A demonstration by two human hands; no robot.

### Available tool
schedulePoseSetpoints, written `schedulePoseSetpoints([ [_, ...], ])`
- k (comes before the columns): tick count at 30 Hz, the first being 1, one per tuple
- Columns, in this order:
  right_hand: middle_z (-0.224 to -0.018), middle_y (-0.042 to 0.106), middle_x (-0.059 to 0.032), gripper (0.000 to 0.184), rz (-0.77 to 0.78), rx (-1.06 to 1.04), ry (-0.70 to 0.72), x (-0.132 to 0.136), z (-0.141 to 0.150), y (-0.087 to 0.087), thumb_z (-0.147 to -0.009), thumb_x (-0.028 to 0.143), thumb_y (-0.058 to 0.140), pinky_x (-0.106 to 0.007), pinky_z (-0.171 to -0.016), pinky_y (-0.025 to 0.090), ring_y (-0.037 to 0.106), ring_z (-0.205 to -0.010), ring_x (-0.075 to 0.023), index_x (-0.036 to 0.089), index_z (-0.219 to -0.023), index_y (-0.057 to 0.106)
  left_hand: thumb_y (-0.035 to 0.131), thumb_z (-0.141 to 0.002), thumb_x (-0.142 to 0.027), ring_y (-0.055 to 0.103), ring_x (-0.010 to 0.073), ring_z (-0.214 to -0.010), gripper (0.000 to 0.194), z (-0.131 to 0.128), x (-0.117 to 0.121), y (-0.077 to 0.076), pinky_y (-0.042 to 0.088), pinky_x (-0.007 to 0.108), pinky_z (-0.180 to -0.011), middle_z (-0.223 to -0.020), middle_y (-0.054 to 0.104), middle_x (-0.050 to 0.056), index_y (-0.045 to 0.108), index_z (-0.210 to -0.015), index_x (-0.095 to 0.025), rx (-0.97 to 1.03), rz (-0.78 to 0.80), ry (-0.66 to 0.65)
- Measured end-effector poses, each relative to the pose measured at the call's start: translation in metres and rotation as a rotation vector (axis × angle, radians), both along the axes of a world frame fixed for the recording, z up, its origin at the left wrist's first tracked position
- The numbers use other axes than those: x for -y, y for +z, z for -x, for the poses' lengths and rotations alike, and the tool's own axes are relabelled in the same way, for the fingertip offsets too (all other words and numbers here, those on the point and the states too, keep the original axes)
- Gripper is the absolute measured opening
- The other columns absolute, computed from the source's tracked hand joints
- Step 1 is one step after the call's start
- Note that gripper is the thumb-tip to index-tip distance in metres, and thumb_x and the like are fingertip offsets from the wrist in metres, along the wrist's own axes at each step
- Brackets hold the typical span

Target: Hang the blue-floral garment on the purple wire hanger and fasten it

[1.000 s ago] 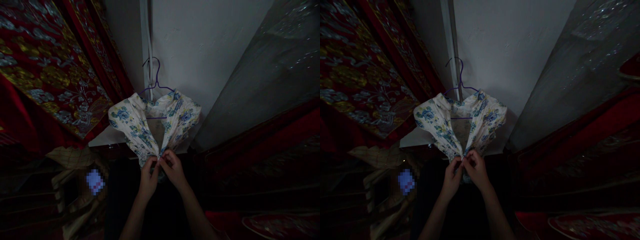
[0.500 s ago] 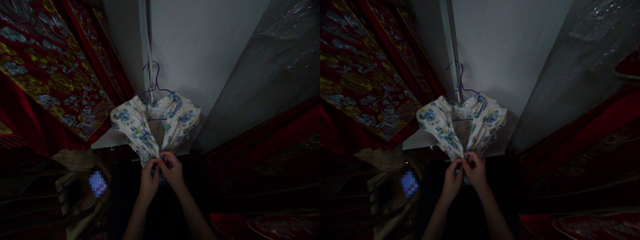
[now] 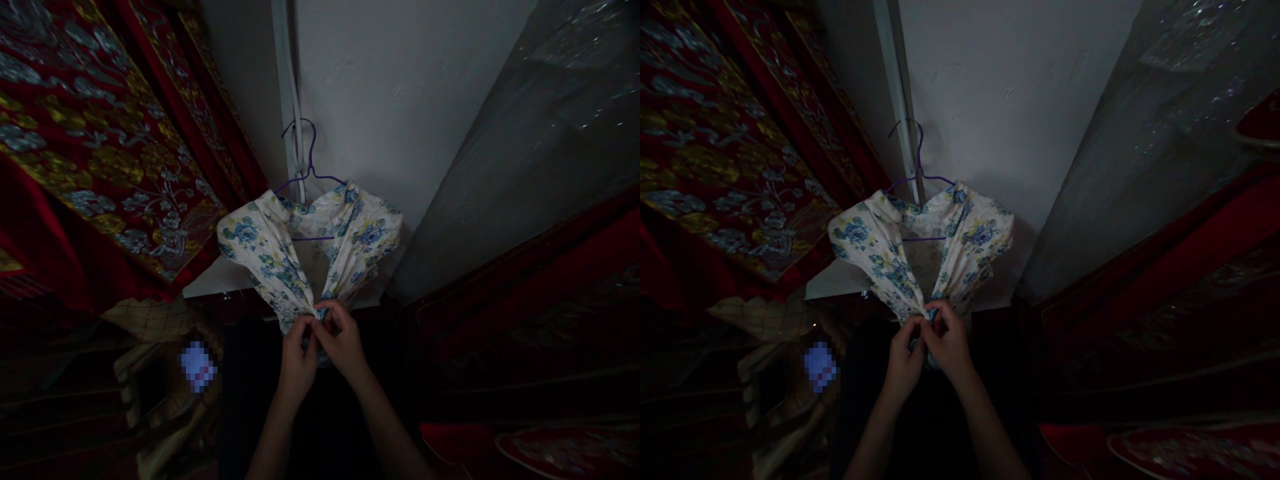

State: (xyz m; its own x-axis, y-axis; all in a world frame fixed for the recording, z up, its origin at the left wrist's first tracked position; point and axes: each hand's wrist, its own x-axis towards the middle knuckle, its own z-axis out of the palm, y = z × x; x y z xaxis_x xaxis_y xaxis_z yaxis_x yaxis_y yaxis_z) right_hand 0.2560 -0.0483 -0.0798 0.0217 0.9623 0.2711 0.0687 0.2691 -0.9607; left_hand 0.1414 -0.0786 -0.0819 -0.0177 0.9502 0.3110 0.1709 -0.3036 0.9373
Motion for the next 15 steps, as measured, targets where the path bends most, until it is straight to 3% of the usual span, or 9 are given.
schedulePoseSetpoints([
  [9,-0.068,0.062,-0.0002,0.020,0.008,-0.128,-0.108,0.001,-0.003,-0.005,-0.087,0.039,0.067,-0.027,-0.060,0.045,0.057,-0.062,-0.0151,0.019,-0.087,0.070,0.054,-0.099,-0.031,0.058,0.0158,-0.076,0.017,-0.002,0.002,0.000,0.044,0.025,-0.073,-0.081,0.062,0.002,0.060,-0.089,-0.019,-0.022,0.021,-0.019],
  [13,-0.065,0.061,-0.0004,0.022,-0.051,-0.152,-0.267,-0.009,-0.025,-0.004,-0.087,0.040,0.068,-0.027,-0.059,0.044,0.056,-0.059,-0.0145,0.018,-0.081,0.069,0.054,-0.098,-0.033,0.056,0.0145,-0.073,0.020,-0.002,0.004,0.001,0.043,0.024,-0.070,-0.076,0.058,0.000,0.058,-0.084,-0.019,-0.025,0.027,0.010],
  [15,-0.062,0.059,0.0005,0.023,-0.072,-0.128,-0.267,-0.013,-0.039,0.002,-0.085,0.040,0.070,-0.026,-0.056,0.042,0.054,-0.057,-0.0140,0.018,-0.080,0.068,0.054,-0.099,-0.033,0.055,0.0141,-0.073,0.021,-0.002,0.004,0.000,0.043,0.024,-0.070,-0.076,0.057,-0.001,0.057,-0.084,-0.019,-0.012,0.052,0.031],
])
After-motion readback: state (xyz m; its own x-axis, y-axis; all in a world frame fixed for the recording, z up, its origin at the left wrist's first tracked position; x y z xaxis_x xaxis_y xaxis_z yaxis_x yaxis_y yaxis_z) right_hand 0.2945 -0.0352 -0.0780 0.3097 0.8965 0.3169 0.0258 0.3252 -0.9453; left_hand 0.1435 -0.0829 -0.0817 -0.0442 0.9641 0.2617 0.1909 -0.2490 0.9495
